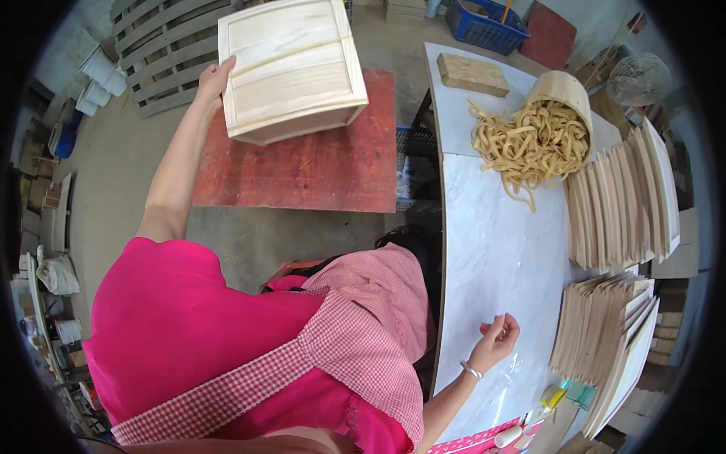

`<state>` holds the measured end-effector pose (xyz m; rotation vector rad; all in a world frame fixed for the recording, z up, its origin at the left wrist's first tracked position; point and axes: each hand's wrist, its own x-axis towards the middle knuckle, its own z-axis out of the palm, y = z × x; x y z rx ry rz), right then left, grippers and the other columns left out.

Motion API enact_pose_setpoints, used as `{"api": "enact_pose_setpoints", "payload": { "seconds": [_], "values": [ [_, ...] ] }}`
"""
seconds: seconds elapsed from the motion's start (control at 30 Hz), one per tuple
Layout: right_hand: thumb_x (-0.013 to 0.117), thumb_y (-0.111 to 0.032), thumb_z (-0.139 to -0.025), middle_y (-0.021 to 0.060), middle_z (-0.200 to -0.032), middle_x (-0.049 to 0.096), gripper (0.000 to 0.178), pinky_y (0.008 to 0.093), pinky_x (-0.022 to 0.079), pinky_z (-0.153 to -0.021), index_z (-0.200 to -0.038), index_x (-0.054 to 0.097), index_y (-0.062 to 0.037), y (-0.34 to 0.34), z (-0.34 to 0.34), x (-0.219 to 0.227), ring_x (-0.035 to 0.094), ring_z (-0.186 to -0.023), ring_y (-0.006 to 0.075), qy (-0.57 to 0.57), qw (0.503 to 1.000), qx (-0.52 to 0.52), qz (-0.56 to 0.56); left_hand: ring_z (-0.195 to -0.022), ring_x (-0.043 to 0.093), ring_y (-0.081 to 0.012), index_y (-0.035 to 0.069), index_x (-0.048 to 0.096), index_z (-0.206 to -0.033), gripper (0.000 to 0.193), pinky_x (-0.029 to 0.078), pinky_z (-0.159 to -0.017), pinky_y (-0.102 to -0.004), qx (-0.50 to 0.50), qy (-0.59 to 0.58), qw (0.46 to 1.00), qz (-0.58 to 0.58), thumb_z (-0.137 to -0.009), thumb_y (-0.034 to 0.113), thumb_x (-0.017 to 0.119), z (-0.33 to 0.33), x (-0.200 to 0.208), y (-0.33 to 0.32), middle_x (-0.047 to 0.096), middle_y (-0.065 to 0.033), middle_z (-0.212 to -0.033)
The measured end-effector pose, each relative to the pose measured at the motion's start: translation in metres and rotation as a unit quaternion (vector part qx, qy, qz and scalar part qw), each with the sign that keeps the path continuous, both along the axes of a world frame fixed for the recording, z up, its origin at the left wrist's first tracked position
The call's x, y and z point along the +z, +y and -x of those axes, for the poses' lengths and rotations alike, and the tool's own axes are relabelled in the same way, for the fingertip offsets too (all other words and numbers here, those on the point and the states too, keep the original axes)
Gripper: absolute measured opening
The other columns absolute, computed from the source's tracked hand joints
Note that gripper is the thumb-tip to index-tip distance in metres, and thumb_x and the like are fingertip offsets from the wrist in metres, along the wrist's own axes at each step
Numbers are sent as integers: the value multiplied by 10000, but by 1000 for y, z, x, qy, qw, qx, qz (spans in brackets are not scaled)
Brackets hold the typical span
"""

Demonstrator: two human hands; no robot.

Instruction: Applying wood glue to wooden panels and assembling them into small boxes.

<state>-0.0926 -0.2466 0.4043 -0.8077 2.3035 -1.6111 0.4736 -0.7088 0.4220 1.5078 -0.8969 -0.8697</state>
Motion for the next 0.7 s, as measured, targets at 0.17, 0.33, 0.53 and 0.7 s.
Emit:
{"api": "enact_pose_setpoints", "payload": {
  "seconds": [0.17, 0.33, 0.53, 0.7],
  "values": [
    [588, -132, -903, 47, -794, 566, 200, 209, 454, -519, -1022, 547, 23, -22, -23, -12, 540, -563, 87, 6, 998, 54, -41, -673, 536, -111, 27, 532, -788, 331, 456, -620, -275, 22, -106, 986, 126, -784, 285, 738, 38, 13, 65, 585, -27, -738],
    [590, -119, -905, 41, -800, 564, 195, 205, 457, -532, -1026, 547, 28, -45, -42, -22, 533, -578, 76, 1, 992, 124, -36, -986, 538, -210, -13, 525, -985, 321, 436, -828, -325, 17, -292, 910, 293, -795, 182, 694, 74, -66, 128, 543, -155, -1138],
    [589, -120, -908, 33, -809, 563, 196, 202, 457, -543, -1030, 554, 30, -48, -55, -19, 525, -603, 73, 6, 984, 165, -60, -1094, 518, -312, -11, 511, -1152, 448, 433, -909, -375, -60, -336, 921, 186, -776, 161, 682, 72, -116, 219, 517, -187, -1206],
    [597, -138, -905, 27, -791, 576, 187, 205, 455, -542, -1019, 562, 6, -49, -56, -23, 544, -599, 77, -1, 980, 187, -72, -1156, 491, -311, 39, 457, -1286, 543, 437, -927, -429, -186, -178, 956, -142, -807, 197, 656, 15, -122, 237, 481, -161, -1282]
  ]
}}
